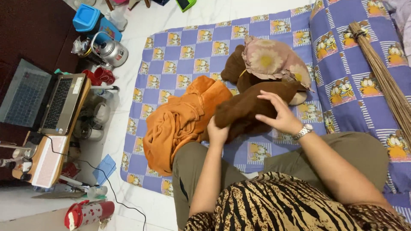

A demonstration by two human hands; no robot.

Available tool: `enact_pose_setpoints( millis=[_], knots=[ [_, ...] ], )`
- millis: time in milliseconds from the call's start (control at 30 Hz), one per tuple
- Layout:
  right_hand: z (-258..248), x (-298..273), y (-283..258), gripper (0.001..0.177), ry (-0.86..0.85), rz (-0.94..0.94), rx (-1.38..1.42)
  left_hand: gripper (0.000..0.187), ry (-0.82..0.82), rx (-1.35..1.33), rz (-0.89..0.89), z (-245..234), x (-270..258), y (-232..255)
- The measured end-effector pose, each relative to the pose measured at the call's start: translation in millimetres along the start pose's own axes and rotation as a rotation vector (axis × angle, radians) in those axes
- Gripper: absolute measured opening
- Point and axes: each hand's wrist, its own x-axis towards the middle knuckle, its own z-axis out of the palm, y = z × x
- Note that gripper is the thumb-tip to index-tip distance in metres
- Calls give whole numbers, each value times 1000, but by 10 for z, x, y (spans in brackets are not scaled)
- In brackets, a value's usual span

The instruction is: Organizing and cleaning dust off pillows and a bolster on a floor mat using a small broom.

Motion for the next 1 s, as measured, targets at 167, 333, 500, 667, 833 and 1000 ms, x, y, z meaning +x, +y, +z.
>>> enact_pose_setpoints(
  millis=[167,333,500,667,833,1000],
  knots=[
    [-9,49,-302,130,33,69,-1608,55,144,-477,-4,-48,-39,-14],
    [-252,109,-155,128,259,-132,-1358,59,184,-525,180,28,52,13],
    [-705,-5,598,49,78,59,-514,68,346,-290,185,46,310,436],
    [-909,-23,111,54,210,-95,-551,60,547,-313,92,-59,371,131],
    [-875,25,221,96,326,-13,-547,75,541,13,-84,-148,332,62],
    [-390,162,773,133,212,550,-703,98,330,225,-246,159,144,-829]
  ],
)
